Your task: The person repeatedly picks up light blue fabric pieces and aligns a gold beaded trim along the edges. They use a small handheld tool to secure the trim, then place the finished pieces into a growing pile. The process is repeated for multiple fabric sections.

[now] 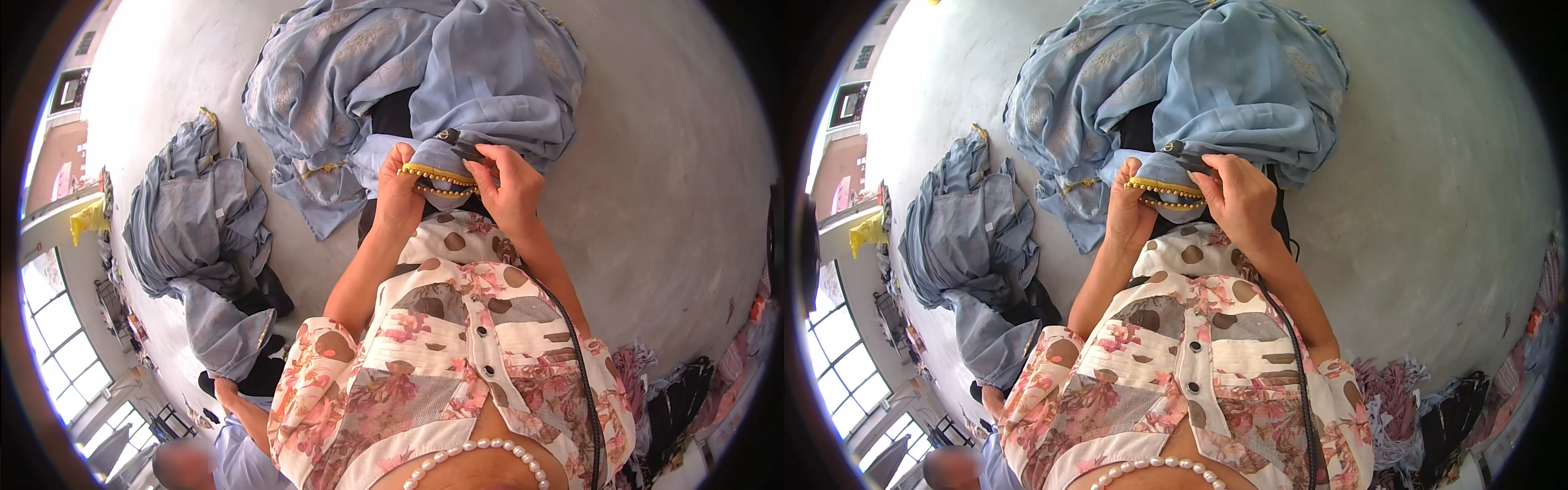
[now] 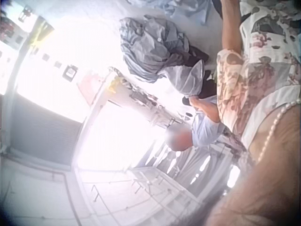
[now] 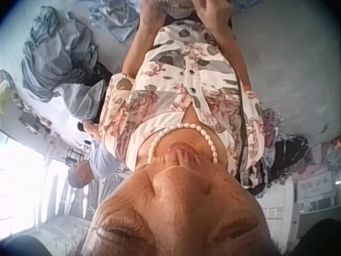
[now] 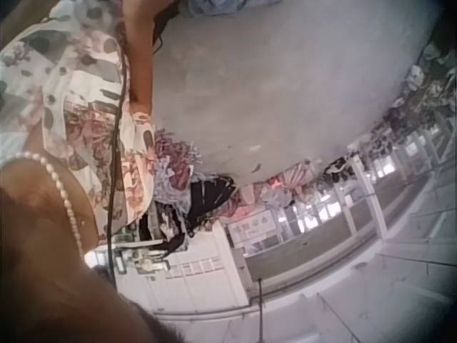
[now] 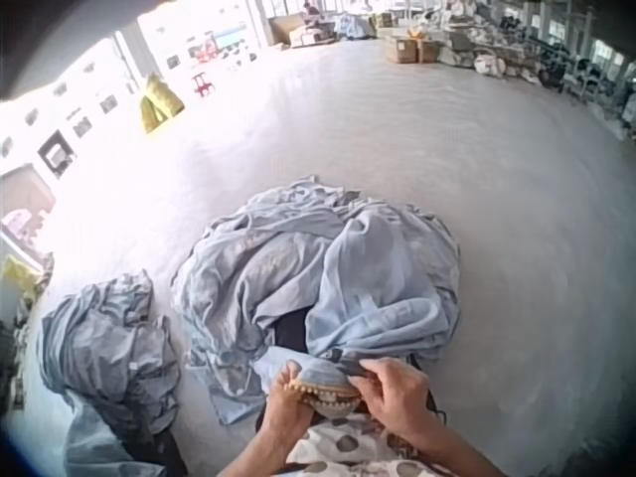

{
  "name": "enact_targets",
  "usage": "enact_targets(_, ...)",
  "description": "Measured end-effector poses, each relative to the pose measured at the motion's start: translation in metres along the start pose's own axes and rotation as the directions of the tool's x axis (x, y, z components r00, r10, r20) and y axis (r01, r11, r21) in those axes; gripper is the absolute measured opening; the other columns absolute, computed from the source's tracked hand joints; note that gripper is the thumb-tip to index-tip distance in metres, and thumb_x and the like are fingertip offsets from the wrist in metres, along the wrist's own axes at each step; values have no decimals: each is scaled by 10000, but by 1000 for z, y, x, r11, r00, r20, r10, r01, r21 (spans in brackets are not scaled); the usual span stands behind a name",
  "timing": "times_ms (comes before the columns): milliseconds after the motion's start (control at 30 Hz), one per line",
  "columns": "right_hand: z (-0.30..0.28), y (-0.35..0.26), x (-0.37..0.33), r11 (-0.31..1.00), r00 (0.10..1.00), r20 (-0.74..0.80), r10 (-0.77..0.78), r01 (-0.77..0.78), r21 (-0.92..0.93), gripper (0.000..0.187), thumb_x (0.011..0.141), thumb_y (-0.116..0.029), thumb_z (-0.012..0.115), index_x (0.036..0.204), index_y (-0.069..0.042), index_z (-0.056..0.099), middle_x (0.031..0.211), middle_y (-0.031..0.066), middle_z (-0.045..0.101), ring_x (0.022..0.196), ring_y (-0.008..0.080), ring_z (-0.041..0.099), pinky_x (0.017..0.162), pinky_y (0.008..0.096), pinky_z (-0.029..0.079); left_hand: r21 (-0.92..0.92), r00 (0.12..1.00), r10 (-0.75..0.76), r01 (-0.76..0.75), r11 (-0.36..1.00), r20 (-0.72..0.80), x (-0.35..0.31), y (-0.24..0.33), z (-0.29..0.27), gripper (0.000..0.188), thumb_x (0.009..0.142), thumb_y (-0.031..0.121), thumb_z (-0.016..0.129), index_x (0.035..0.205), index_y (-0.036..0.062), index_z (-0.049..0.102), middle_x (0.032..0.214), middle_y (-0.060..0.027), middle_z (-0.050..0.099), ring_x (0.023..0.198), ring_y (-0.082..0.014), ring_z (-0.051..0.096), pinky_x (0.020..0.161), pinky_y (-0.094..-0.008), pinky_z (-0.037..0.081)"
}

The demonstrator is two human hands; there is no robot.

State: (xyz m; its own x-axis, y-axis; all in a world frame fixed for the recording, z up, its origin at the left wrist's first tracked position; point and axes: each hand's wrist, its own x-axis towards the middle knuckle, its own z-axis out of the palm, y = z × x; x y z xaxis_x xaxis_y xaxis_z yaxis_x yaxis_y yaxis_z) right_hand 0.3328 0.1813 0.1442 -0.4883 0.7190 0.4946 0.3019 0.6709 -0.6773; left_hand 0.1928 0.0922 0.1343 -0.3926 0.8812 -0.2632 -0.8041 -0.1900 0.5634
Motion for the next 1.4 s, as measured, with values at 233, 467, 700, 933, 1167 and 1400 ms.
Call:
enact_targets(233,4,-2,2,1000,999,-35,-11,11,12,192,757,-128,712,882,-56,587,673,61,597,553,195,582,494,291,451,-1,1000,25,-25,1000,-2,0,-3,-4,243,824,-100,481,787,129,410,744,18,539,697,-98,576,638,-259,515)
enact_targets(467,4,0,1,999,999,-45,-28,27,-24,195,750,-126,709,887,-72,582,651,63,586,546,221,575,489,307,437,36,1000,-3,4,999,-17,-2,0,3,237,818,32,623,793,141,414,748,41,566,705,-64,572,662,-223,486)
enact_targets(700,3,-4,2,745,916,-4,401,-323,584,234,785,-80,703,984,-43,584,697,-27,554,610,41,497,536,179,399,37,999,-27,29,999,-42,1,0,-2,228,823,-10,583,781,134,412,741,35,553,699,-69,559,669,-228,483)
enact_targets(933,-1,2,24,939,965,262,25,-112,324,111,768,-7,668,854,-53,614,702,4,576,545,61,476,487,208,384,169,998,34,-40,985,44,3,3,-1,252,783,-122,483,762,115,403,718,36,504,664,-63,514,629,-216,448)
enact_targets(1167,-44,-7,38,748,897,423,129,-368,553,98,769,-21,667,827,-30,589,826,7,635,597,76,526,504,233,401,324,995,66,-87,942,74,4,13,8,277,723,-149,508,753,101,395,822,-15,580,727,-84,533,683,-228,448)
enact_targets(1400,-24,16,17,997,997,59,-55,51,57,244,640,94,618,830,-57,605,791,53,610,646,232,597,558,312,472,849,795,429,-516,109,428,5,20,8,254,688,-128,605,787,43,444,1079,-145,622,875,-137,598,799,-250,461)
